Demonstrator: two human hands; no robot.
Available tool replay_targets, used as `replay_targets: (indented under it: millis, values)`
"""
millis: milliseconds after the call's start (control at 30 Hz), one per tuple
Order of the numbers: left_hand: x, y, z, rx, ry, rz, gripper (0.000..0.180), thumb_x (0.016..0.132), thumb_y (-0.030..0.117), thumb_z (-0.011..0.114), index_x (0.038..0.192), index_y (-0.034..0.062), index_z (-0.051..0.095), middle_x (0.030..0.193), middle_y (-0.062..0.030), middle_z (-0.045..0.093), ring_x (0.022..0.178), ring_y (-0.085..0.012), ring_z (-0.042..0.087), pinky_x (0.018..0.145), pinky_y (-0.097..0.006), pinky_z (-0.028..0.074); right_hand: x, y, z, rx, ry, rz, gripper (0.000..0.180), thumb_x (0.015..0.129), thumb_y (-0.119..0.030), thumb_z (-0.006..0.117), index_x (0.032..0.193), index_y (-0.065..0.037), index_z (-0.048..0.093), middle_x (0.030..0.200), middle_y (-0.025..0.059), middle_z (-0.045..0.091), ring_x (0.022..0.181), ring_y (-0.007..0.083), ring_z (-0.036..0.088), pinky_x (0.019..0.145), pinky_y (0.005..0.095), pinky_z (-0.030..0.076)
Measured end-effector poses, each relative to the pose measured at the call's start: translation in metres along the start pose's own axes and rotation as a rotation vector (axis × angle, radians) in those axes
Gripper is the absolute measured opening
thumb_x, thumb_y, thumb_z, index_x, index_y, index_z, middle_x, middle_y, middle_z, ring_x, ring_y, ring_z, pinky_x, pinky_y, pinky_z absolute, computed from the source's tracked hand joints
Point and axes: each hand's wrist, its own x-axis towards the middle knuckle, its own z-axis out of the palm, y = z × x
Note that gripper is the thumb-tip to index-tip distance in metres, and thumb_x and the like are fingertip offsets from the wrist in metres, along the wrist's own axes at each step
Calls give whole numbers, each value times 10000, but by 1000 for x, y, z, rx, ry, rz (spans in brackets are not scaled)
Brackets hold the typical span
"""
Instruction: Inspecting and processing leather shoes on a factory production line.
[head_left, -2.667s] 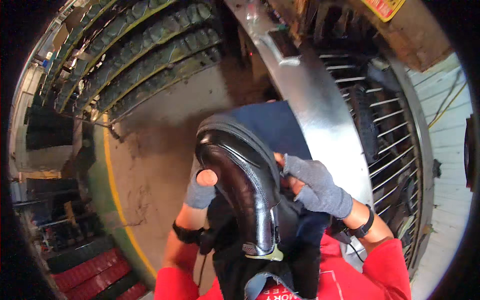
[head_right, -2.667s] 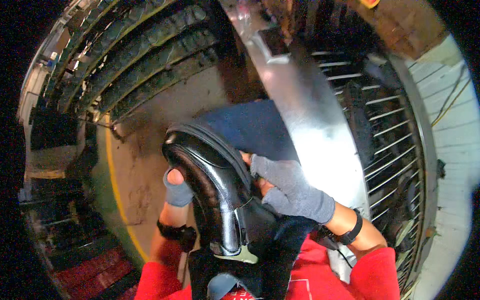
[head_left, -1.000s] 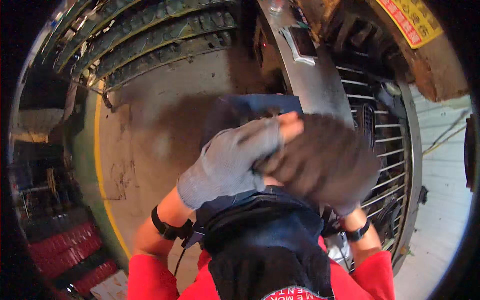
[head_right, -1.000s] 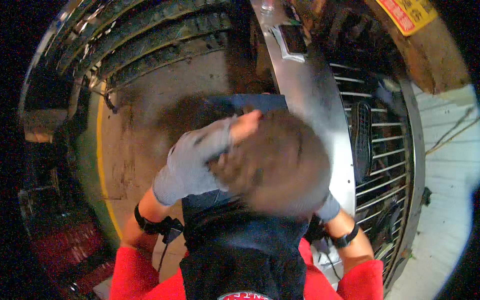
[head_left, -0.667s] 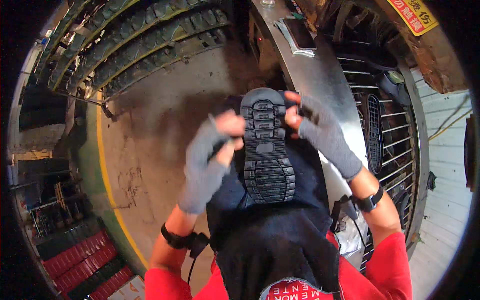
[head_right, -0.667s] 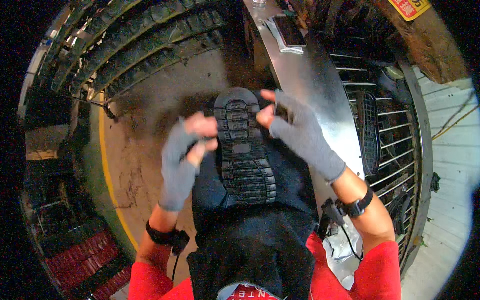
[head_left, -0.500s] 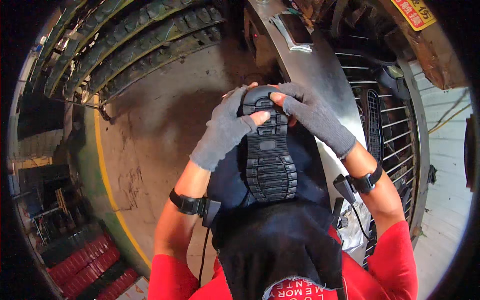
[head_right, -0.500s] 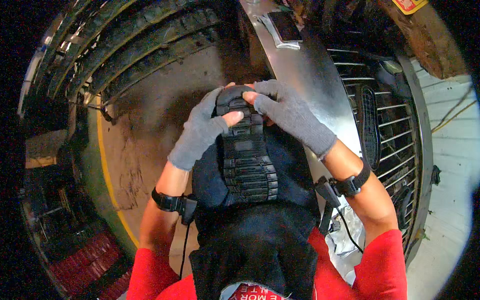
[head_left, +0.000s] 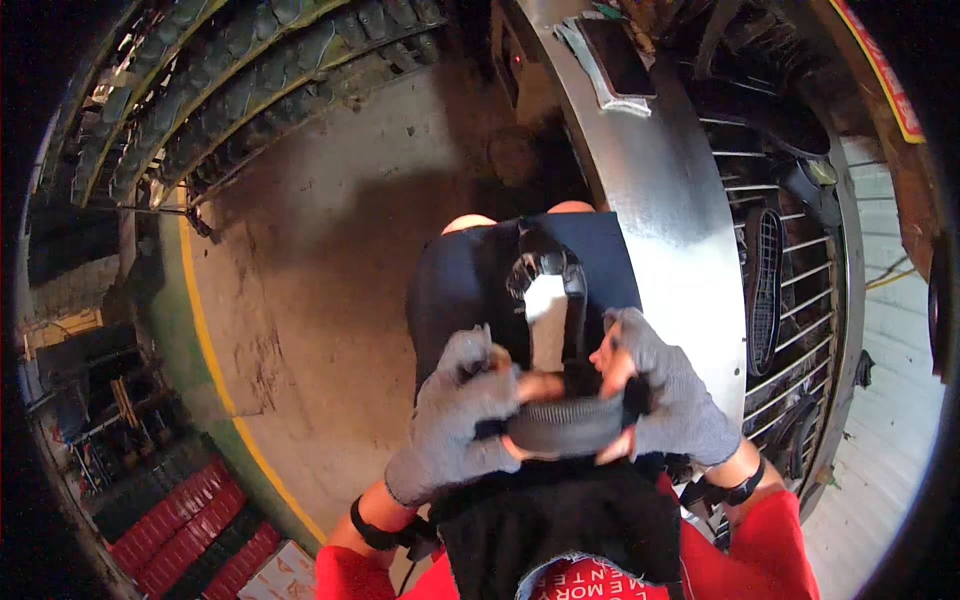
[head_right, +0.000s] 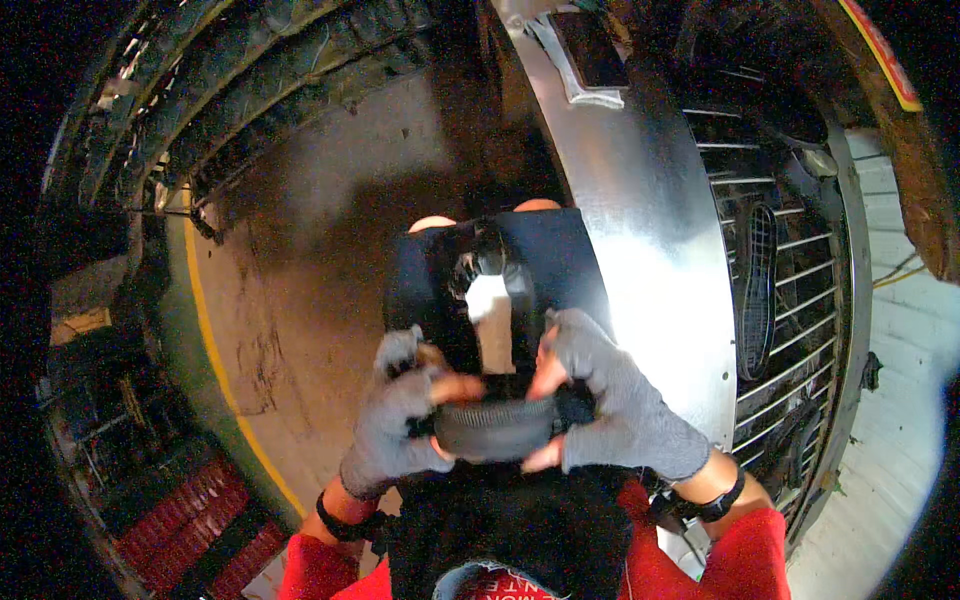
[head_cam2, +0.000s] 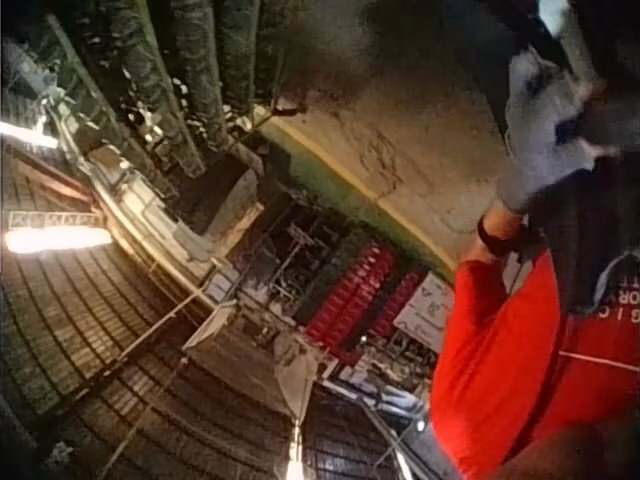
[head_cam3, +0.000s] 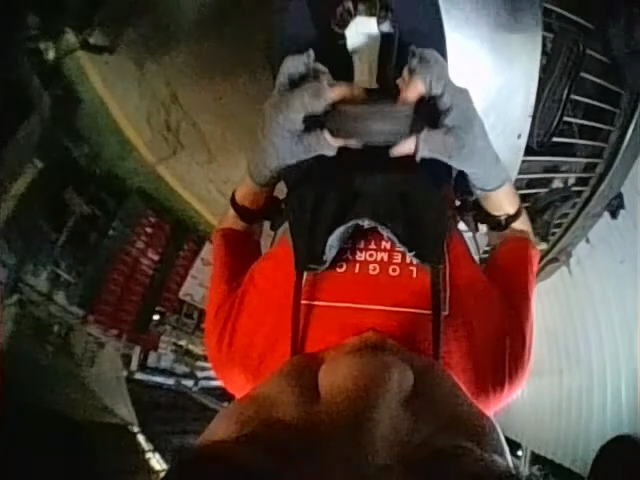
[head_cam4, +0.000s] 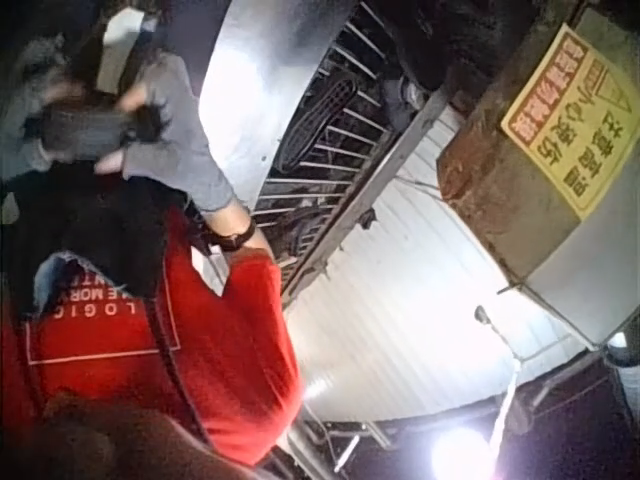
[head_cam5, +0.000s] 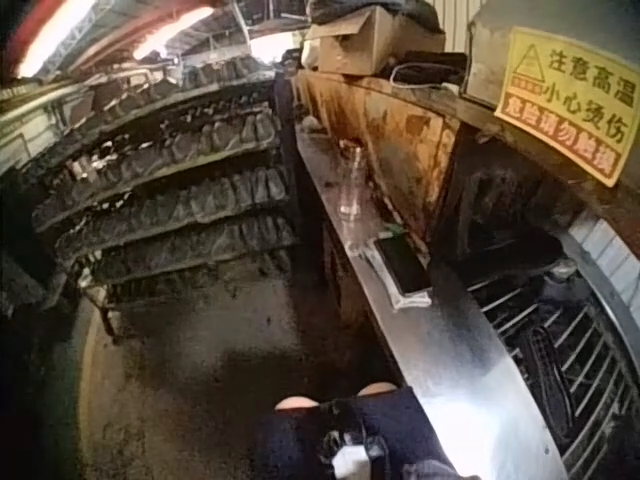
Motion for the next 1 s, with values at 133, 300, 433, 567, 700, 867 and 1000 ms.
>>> replay_targets:
  millis: [133,300,433,567,700,867,1000]
  values:
    - [34,-13,13,-88,227,-257,649,799,226,854,1388,60,640,1096,-105,585,1006,-301,563,897,-405,498,30,9,11,473,424,318,503,811,-156,887,1215,-66,603,1081,-5,530,1087,124,522,996,284,415]
    - [56,-27,14,-171,271,-368,631,818,178,824,1404,57,624,1091,-111,583,997,-254,586,917,-351,499,48,24,5,389,490,287,531,868,-190,813,1320,-67,564,1066,1,497,1047,130,497,986,289,408]
    - [69,-34,1,-241,199,-379,637,841,207,838,1417,55,612,1130,-116,603,1056,-249,608,947,-364,500,55,38,-7,393,471,260,599,834,-246,844,1320,-62,546,1064,17,476,991,138,472,941,289,398]
    - [80,-45,-18,-289,7,-356,667,878,250,841,1464,64,580,1225,-122,624,1176,-254,623,1028,-366,483,74,42,-19,407,457,201,729,823,-380,853,1374,-17,544,1063,16,477,956,134,456,843,278,375]
    - [78,-58,-15,-340,-57,-290,825,884,366,847,1575,94,488,1452,-148,541,1331,-268,579,1149,-371,432,75,54,-35,323,227,219,801,850,-468,817,1470,-18,584,1024,37,534,887,161,484,757,308,389]
    - [42,-38,-13,-35,-141,-85,1295,748,689,853,1696,59,237,1673,-209,282,1535,-353,358,1278,-404,251,52,2,-16,-66,264,-63,775,866,-461,800,1484,-44,587,946,70,524,784,221,495,722,369,416]
    - [40,8,9,-547,-5,-204,1425,703,625,901,1699,-1,96,1720,-224,226,1610,-363,223,1300,-438,182,8,-19,-15,-225,258,-223,814,926,-564,731,1500,-17,547,952,102,610,870,203,626,736,361,504]
